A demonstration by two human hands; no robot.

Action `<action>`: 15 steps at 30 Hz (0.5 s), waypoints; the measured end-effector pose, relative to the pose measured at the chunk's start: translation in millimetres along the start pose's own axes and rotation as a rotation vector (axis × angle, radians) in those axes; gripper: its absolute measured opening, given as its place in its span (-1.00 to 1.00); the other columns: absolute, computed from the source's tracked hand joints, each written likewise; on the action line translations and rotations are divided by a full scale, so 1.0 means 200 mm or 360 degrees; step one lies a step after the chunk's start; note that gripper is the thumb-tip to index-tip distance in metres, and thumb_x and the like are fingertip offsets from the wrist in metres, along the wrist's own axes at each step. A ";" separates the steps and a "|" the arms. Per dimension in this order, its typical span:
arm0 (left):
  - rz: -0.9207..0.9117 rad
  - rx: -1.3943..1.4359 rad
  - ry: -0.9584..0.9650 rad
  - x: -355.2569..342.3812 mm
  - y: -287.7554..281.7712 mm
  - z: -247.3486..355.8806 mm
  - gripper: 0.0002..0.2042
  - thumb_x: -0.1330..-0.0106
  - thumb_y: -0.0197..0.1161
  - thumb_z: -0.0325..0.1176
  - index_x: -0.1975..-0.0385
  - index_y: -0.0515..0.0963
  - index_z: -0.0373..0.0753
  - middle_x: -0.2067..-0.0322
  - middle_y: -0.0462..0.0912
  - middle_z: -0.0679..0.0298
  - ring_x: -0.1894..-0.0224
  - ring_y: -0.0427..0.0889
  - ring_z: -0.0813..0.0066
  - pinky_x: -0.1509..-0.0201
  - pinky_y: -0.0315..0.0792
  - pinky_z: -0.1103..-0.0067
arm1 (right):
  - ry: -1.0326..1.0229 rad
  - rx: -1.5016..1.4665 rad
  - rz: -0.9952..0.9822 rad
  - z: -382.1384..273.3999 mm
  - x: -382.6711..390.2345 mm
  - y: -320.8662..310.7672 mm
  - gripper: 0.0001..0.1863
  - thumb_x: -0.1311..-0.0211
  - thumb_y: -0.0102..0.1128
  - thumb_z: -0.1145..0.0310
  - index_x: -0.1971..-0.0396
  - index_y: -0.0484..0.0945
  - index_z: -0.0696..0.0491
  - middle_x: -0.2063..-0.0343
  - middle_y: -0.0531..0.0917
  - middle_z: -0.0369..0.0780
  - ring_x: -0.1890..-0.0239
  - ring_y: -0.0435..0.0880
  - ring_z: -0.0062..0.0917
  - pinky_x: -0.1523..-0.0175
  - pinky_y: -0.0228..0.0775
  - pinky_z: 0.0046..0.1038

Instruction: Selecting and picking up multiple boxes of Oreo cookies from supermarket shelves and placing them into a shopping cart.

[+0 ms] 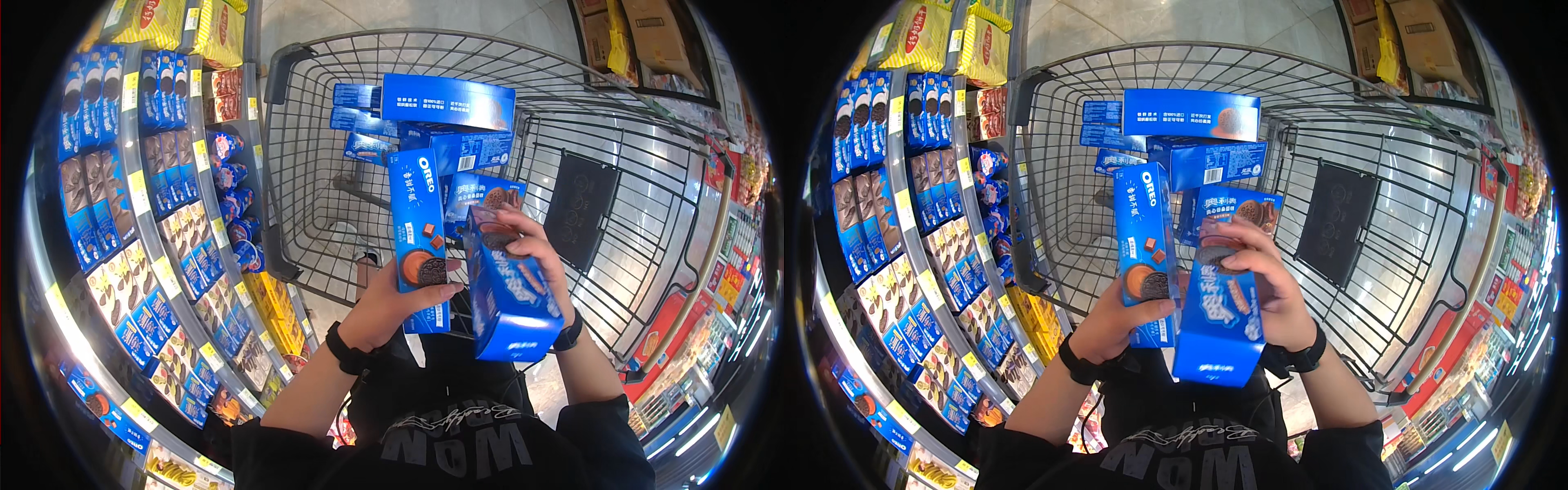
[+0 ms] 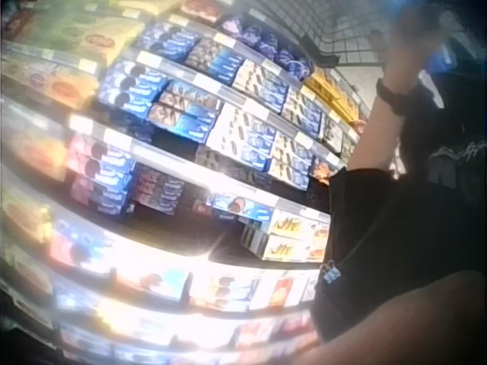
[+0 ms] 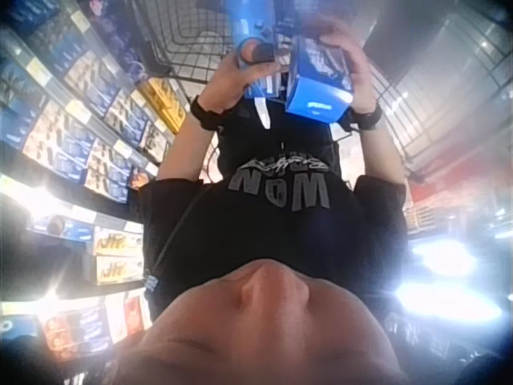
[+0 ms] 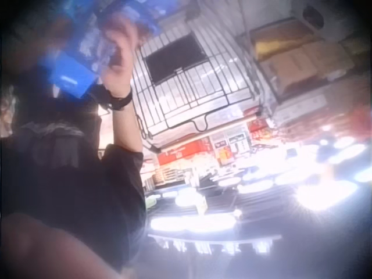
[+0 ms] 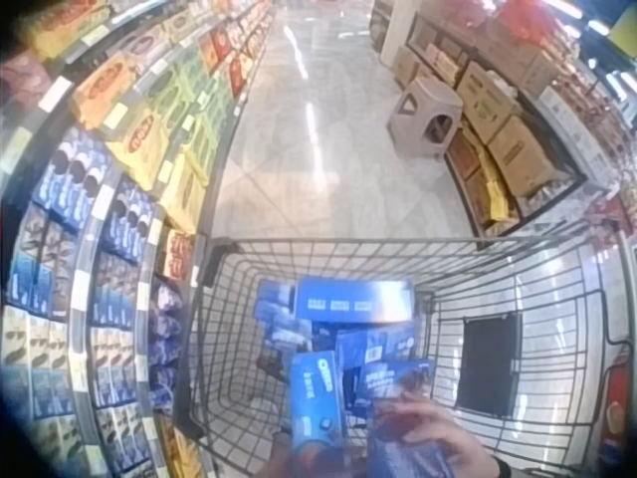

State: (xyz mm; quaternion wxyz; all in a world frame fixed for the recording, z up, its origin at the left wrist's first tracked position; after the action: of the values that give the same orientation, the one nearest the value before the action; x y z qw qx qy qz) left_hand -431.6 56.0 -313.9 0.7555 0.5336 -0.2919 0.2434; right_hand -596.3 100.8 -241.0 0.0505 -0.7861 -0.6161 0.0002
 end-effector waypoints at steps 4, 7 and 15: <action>0.0041 -0.0035 0.0037 -0.01 0.01 -0.02 -0.42 -0.26 0.39 -0.48 -0.27 0.31 -0.32 -0.15 0.56 0.09 -0.20 0.60 0.27 -0.24 0.52 0.39 | 0.0188 -0.0205 0.0282 0.02 0.06 0.00 -0.41 -0.16 0.45 0.46 -0.16 0.35 0.06 -0.26 0.42 -0.06 -0.30 0.48 -0.26 -0.37 0.35 -0.23; 0.0033 0.0119 0.0167 -0.01 0.03 0.01 -0.49 -0.28 0.33 -0.49 -0.23 0.36 -0.31 -0.08 0.60 0.12 -0.19 0.60 0.25 -0.21 0.54 0.35 | 0.1039 -0.0305 0.0397 0.13 0.19 0.06 -0.18 -0.12 0.51 0.46 -0.30 0.15 0.07 -0.16 0.51 -0.14 -0.21 0.54 -0.43 -0.31 0.38 -0.37; 0.0192 0.0173 0.0208 0.01 0.00 0.04 -0.50 -0.24 0.43 -0.47 -0.15 0.39 -0.30 -0.01 0.60 0.24 -0.02 0.63 0.48 -0.12 0.55 0.49 | -0.0054 0.1002 0.0201 -0.16 0.05 0.07 0.01 0.18 0.75 0.18 -0.24 0.20 -0.08 -0.09 0.35 -0.07 -0.16 0.51 -0.26 -0.10 0.53 -0.30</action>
State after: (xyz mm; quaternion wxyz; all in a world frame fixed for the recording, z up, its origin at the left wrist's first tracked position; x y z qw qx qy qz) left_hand -432.2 48.8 -309.7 0.7269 0.5383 -0.2600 0.3382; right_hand -578.1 105.1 -209.4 0.2809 -0.7684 -0.5365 0.2069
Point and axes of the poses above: each hand's wrist, its own x-axis away from the middle knuckle, its own y-axis out of the palm, z = x × y, the point moved 10 cm from there along -x, towards the middle knuckle
